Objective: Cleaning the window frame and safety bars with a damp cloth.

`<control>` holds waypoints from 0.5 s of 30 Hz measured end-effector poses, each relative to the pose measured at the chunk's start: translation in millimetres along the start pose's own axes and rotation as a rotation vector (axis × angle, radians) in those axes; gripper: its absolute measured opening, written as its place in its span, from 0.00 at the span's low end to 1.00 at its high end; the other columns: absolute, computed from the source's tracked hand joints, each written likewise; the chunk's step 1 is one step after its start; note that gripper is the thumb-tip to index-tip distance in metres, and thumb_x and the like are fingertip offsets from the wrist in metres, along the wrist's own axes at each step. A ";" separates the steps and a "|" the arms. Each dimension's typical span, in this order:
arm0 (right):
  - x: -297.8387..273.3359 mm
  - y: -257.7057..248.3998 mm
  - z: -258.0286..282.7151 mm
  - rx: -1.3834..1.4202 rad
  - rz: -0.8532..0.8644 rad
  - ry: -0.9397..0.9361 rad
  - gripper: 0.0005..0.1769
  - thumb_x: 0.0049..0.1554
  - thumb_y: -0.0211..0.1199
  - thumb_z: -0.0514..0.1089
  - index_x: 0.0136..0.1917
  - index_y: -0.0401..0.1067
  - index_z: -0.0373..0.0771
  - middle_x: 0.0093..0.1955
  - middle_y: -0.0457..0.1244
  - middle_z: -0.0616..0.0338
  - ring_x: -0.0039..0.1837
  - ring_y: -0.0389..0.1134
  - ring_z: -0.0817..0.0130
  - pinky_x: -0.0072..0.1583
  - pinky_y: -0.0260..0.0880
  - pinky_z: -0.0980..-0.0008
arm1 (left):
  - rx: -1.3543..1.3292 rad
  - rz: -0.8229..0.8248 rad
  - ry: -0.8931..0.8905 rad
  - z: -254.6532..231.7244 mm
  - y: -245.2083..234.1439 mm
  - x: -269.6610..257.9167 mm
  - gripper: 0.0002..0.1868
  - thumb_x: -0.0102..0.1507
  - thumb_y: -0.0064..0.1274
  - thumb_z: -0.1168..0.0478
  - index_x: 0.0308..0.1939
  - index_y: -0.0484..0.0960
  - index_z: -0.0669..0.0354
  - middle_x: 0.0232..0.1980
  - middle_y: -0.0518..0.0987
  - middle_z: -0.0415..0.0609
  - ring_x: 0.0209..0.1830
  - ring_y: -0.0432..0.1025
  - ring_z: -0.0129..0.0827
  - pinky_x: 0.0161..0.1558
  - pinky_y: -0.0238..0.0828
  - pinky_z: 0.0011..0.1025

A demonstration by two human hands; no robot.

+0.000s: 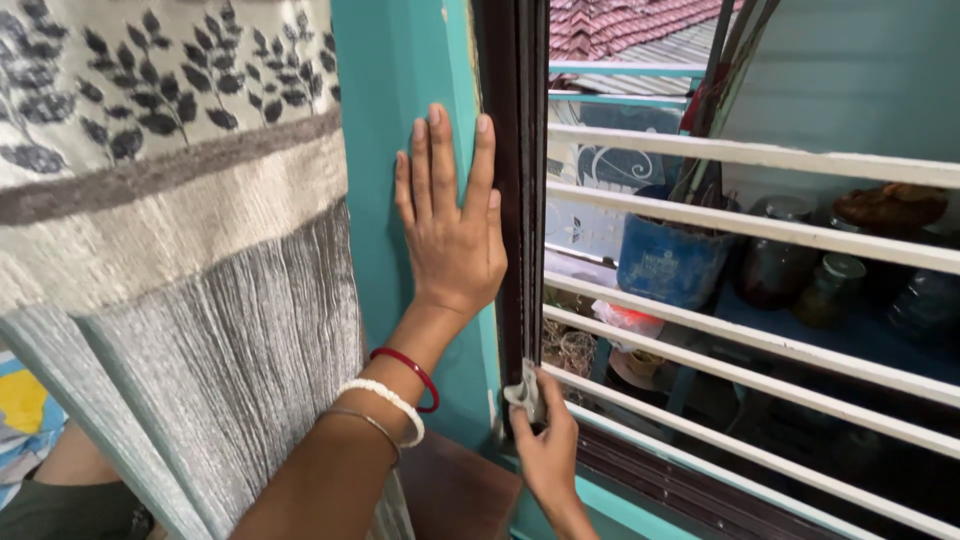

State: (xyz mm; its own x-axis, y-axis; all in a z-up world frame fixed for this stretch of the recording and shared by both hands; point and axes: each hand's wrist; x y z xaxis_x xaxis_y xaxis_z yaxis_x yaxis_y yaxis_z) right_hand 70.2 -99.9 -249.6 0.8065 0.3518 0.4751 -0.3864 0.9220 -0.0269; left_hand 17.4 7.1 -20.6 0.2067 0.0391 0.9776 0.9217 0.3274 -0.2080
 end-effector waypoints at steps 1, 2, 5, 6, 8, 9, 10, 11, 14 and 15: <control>-2.9 -3.9 -10.0 -0.005 -0.001 -0.002 0.31 0.50 0.62 0.35 0.68 0.67 0.40 0.54 0.71 0.58 0.52 0.71 0.71 0.48 0.70 0.68 | -0.004 -0.002 -0.004 -0.3 0.6 0.1 0.32 0.75 0.39 0.59 0.84 0.53 0.48 0.86 0.44 0.58 0.88 0.41 0.49 0.85 0.33 0.51; -5.7 -8.0 -19.3 0.007 0.058 0.122 0.29 0.52 0.61 0.34 0.68 0.69 0.40 0.52 0.71 0.55 0.51 0.70 0.69 0.50 0.70 0.69 | -0.009 -0.008 0.004 -0.7 0.8 0.6 0.32 0.75 0.39 0.59 0.84 0.53 0.48 0.86 0.44 0.58 0.88 0.41 0.50 0.85 0.33 0.51; -1.3 -7.9 -26.5 -0.016 0.079 0.183 0.24 0.55 0.60 0.33 0.65 0.72 0.39 0.52 0.72 0.54 0.54 0.71 0.68 0.53 0.70 0.71 | -0.010 -0.017 0.018 0.3 -0.7 2.4 0.31 0.75 0.39 0.59 0.83 0.53 0.48 0.86 0.45 0.58 0.88 0.41 0.51 0.85 0.33 0.51; 3.7 -5.7 -25.3 -0.053 0.042 0.125 0.21 0.55 0.61 0.33 0.63 0.74 0.38 0.54 0.73 0.56 0.56 0.73 0.70 0.55 0.70 0.72 | -0.009 -0.015 0.022 0.8 -0.8 4.1 0.31 0.75 0.39 0.59 0.83 0.53 0.48 0.86 0.46 0.58 0.88 0.42 0.50 0.85 0.33 0.52; 31.0 -6.5 12.8 0.057 0.050 0.000 0.23 0.54 0.59 0.32 0.64 0.73 0.37 0.54 0.72 0.55 0.57 0.73 0.70 0.57 0.72 0.72 | -0.022 -0.037 0.029 1.6 -0.1 7.7 0.31 0.75 0.39 0.59 0.83 0.54 0.48 0.86 0.46 0.58 0.88 0.42 0.51 0.85 0.34 0.52; 41.6 -8.2 30.9 0.160 0.066 -0.115 0.25 0.53 0.58 0.31 0.64 0.73 0.36 0.55 0.71 0.55 0.57 0.73 0.71 0.59 0.73 0.72 | -0.034 -0.049 0.026 1.3 -0.2 6.7 0.31 0.75 0.39 0.59 0.83 0.54 0.48 0.86 0.47 0.59 0.88 0.43 0.51 0.85 0.34 0.52; 59.6 -10.8 64.9 0.161 0.065 -0.118 0.25 0.53 0.58 0.31 0.64 0.73 0.36 0.55 0.71 0.55 0.57 0.73 0.71 0.59 0.73 0.72 | -0.034 -0.051 0.028 1.9 -0.5 8.1 0.31 0.75 0.39 0.59 0.83 0.54 0.48 0.86 0.47 0.59 0.88 0.43 0.51 0.85 0.34 0.52; 73.9 -15.9 97.1 0.182 0.103 -0.172 0.23 0.55 0.60 0.32 0.65 0.73 0.35 0.56 0.72 0.56 0.57 0.73 0.72 0.60 0.72 0.72 | -0.042 -0.046 0.026 0.8 -1.3 5.5 0.31 0.75 0.39 0.59 0.83 0.55 0.48 0.86 0.47 0.59 0.87 0.43 0.51 0.84 0.34 0.52; 99.1 -22.8 157.0 0.290 0.176 -0.241 0.22 0.58 0.63 0.35 0.66 0.72 0.33 0.58 0.71 0.58 0.59 0.72 0.73 0.62 0.71 0.72 | -0.050 -0.040 0.031 1.7 -1.8 4.6 0.31 0.74 0.40 0.58 0.83 0.55 0.48 0.85 0.48 0.59 0.87 0.44 0.52 0.84 0.34 0.52; 104.3 -24.2 169.9 0.379 0.208 -0.258 0.23 0.59 0.64 0.37 0.67 0.71 0.33 0.60 0.71 0.59 0.60 0.71 0.74 0.63 0.70 0.72 | -0.051 -0.041 0.039 2.4 -1.1 5.0 0.31 0.74 0.40 0.58 0.83 0.55 0.48 0.85 0.48 0.59 0.87 0.44 0.52 0.83 0.35 0.52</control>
State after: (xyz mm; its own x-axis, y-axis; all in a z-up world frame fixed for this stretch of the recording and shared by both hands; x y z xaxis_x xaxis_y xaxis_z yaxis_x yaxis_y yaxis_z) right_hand 87.6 -113.0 -50.0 0.5767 0.4262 0.6970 -0.7010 0.6962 0.1544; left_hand 16.6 9.2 -15.4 0.1803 -0.0107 0.9836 0.9449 0.2796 -0.1702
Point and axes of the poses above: each hand's wrist, its own x-axis towards the middle knuckle, its own y-axis out of the palm, z = x × y
